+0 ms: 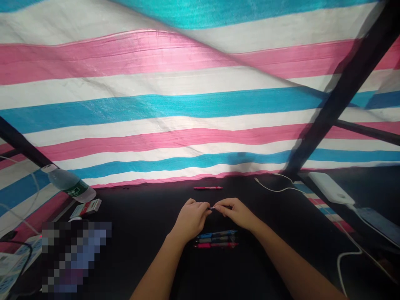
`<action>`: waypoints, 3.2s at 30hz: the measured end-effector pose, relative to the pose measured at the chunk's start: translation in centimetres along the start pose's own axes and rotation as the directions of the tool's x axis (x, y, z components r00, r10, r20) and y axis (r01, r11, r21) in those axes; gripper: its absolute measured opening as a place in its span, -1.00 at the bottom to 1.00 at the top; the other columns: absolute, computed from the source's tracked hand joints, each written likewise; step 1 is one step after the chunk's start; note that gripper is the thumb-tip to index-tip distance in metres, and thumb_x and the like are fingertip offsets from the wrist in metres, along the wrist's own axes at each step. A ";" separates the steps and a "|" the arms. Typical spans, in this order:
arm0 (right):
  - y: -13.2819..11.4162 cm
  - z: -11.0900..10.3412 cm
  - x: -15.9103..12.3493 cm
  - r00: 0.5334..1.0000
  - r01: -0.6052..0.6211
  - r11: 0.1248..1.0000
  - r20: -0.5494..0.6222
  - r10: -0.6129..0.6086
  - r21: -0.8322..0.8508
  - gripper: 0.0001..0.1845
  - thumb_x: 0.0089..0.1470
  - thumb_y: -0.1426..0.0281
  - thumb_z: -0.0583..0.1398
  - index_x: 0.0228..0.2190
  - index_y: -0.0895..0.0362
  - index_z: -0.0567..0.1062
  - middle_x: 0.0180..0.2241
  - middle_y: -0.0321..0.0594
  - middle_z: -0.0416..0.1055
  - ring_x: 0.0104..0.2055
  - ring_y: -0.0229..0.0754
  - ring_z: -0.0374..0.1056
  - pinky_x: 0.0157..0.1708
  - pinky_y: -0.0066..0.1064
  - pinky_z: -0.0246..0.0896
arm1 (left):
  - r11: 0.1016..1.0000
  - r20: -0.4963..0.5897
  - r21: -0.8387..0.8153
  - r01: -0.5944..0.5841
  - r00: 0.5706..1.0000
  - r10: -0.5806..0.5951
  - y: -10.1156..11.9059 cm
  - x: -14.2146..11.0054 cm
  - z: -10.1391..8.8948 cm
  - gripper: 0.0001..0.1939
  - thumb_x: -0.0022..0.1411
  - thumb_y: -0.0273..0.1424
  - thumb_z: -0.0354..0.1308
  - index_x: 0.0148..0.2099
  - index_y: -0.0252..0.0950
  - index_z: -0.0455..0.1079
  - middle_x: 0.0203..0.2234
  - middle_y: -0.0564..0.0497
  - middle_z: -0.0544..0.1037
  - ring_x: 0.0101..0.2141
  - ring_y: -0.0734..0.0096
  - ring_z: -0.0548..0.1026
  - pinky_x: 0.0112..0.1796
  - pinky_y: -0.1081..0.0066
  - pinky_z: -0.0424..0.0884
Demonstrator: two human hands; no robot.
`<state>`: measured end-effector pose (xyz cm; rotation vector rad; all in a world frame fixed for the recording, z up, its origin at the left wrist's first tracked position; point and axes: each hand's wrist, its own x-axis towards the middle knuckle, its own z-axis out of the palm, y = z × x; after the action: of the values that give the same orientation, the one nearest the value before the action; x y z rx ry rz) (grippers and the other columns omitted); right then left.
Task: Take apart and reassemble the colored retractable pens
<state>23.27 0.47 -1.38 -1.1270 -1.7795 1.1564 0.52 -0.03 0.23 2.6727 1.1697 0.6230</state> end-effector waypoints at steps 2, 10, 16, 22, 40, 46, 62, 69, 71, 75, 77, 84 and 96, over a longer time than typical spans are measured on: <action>0.0 0.1 0.0 0.999 0.034 0.999 -0.008 -0.034 -0.035 -0.67 0.27 0.17 0.24 -0.21 0.11 0.72 -0.41 -0.23 0.59 -0.44 -0.17 0.39 -0.38 -0.38 0.25 | 1.000 0.009 0.014 0.006 1.000 -0.006 0.1 0.0 0.0 -0.82 0.51 -0.39 -0.02 -0.04 -0.24 0.41 -0.25 -0.04 0.65 -0.30 0.24 0.50 -0.13 0.22 0.26; 0.3 -0.3 0.0 0.955 0.285 0.920 -0.003 -0.296 -0.271 -0.74 0.34 0.23 0.21 -0.15 0.01 0.69 -0.32 -0.19 0.58 -0.23 -0.10 0.48 -0.19 -0.32 0.31 | 0.999 0.113 0.027 0.045 0.992 -0.048 0.1 -0.1 0.3 -0.76 0.53 -0.44 -0.13 -0.13 -0.26 0.37 -0.40 0.02 0.61 -0.41 0.27 0.46 -0.17 0.24 0.28; 0.3 -0.1 0.0 0.961 0.261 0.943 -0.035 -0.274 -0.208 -0.77 0.32 0.22 0.23 -0.14 0.01 0.68 -0.27 -0.19 0.60 -0.22 -0.09 0.49 -0.17 -0.32 0.33 | 0.998 0.081 0.058 0.029 0.996 -0.034 0.4 -0.2 0.2 -0.74 0.54 -0.44 -0.12 0.10 -0.24 0.36 -0.16 -0.05 0.56 -0.27 0.24 0.46 -0.19 0.27 0.30; 0.1 0.8 0.4 0.991 0.076 0.997 -0.104 -0.079 -0.024 -0.76 0.22 0.19 0.30 -0.22 0.06 0.70 -0.28 -0.18 0.63 -0.23 -0.05 0.48 -0.23 -0.29 0.29 | 0.991 0.014 0.127 0.031 0.999 -0.033 -0.2 0.1 0.9 -0.81 0.53 -0.40 -0.02 -0.05 -0.26 0.43 -0.24 -0.05 0.55 -0.31 0.24 0.47 -0.25 0.26 0.26; -0.2 -0.2 0.6 0.961 -0.188 0.693 -0.017 0.277 0.696 -0.67 -0.01 0.20 0.42 -0.27 0.17 0.66 -0.43 -0.23 0.43 -0.45 -0.26 0.23 -0.56 -0.45 -0.14 | 0.735 -0.234 -0.602 0.313 0.810 -0.537 -0.5 0.5 1.0 -0.78 0.47 -0.21 0.05 -0.16 -0.23 0.39 -0.39 0.04 0.45 -0.36 0.31 0.41 -0.31 0.35 0.29; -0.3 0.1 0.5 0.972 -0.074 0.823 -0.142 0.185 0.564 -0.68 0.03 0.15 0.40 -0.29 0.14 0.61 -0.48 -0.25 0.44 -0.52 -0.27 0.22 -0.57 -0.45 -0.11 | -0.147 0.262 -0.965 0.217 0.782 -0.565 0.8 1.2 2.7 -0.60 0.20 -0.11 0.38 -0.19 -0.38 0.48 -0.63 0.24 0.18 -0.60 0.60 0.16 -0.53 0.50 0.11; -0.8 0.9 -0.1 0.963 0.058 0.981 -0.270 -0.005 0.187 -0.63 0.04 0.04 0.38 -0.32 0.09 0.62 -0.40 -0.21 0.55 -0.35 -0.08 0.43 -0.32 -0.28 0.32 | -0.482 0.530 -0.819 0.311 0.732 -0.427 2.0 0.9 3.4 -0.84 0.30 -0.42 0.37 -0.19 -0.46 0.56 -0.35 -0.18 0.68 -0.39 0.43 0.63 -0.28 0.48 0.54; -1.1 0.7 -0.4 0.951 0.100 0.972 -0.309 -0.031 0.210 -0.62 0.08 0.02 0.37 -0.29 0.08 0.62 -0.38 -0.23 0.50 -0.41 -0.14 0.38 -0.40 -0.33 0.28 | -0.567 0.562 -0.774 0.280 0.716 -0.413 2.1 1.1 2.9 -0.86 0.31 -0.47 0.33 -0.16 -0.50 0.55 -0.34 -0.18 0.65 -0.42 0.45 0.62 -0.33 0.51 0.55; -1.1 0.6 -0.5 0.950 0.103 0.969 -0.311 -0.029 0.223 -0.63 0.09 0.03 0.37 -0.28 0.08 0.62 -0.38 -0.23 0.50 -0.44 -0.17 0.34 -0.43 -0.34 0.25 | -0.577 0.569 -0.767 0.280 0.711 -0.412 2.1 1.2 2.8 -0.88 0.32 -0.50 0.32 -0.17 -0.51 0.55 -0.37 -0.16 0.63 -0.45 0.48 0.60 -0.39 0.55 0.52; -1.1 0.4 -0.5 0.945 0.105 0.959 -0.327 -0.013 0.265 -0.62 0.10 0.02 0.37 -0.29 0.09 0.61 -0.51 -0.30 0.39 -0.50 -0.21 0.26 -0.48 -0.35 0.17 | -0.595 0.572 -0.756 0.273 0.718 -0.396 2.1 1.2 2.5 -0.91 0.32 -0.54 0.29 -0.21 -0.53 0.55 -0.43 -0.08 0.56 -0.52 0.60 0.49 -0.55 0.64 0.36; -1.0 0.3 -0.4 0.934 0.105 0.945 -0.357 0.013 0.309 -0.60 0.11 0.01 0.35 -0.29 0.10 0.60 -0.57 -0.33 0.32 -0.52 -0.21 0.23 -0.50 -0.36 0.14 | -0.604 0.569 -0.752 0.263 0.723 -0.393 2.1 1.2 2.4 -0.92 0.31 -0.54 0.29 -0.23 -0.52 0.55 -0.44 -0.06 0.53 -0.54 0.63 0.44 -0.57 0.66 0.30; -0.5 0.4 0.1 0.930 0.125 0.856 -0.359 0.074 0.501 -0.65 0.14 0.09 0.37 -0.25 0.12 0.56 -0.58 -0.34 0.33 -0.56 -0.25 0.21 -0.58 -0.41 0.06 | -0.639 0.573 -0.730 0.242 0.726 -0.380 1.9 1.2 2.4 -0.91 0.33 -0.54 0.28 -0.23 -0.53 0.55 -0.41 -0.09 0.51 -0.52 0.64 0.42 -0.57 0.67 0.29; -0.1 -2.9 -0.3 0.975 0.051 0.990 -0.209 -0.078 -0.130 -0.88 0.23 0.32 0.20 -0.33 0.07 0.51 -0.38 -0.28 0.36 -0.37 -0.16 0.30 -0.33 -0.34 0.21 | -0.612 0.490 -0.787 0.081 0.686 -0.538 0.6 1.4 1.7 -0.92 0.29 -0.62 0.27 -0.16 -0.51 0.56 -0.38 -0.08 0.49 -0.51 0.63 0.42 -0.59 0.67 0.28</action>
<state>25.96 1.05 -0.31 -1.2080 -1.7258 0.8612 2.54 0.57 -0.72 0.2899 0.7230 1.0824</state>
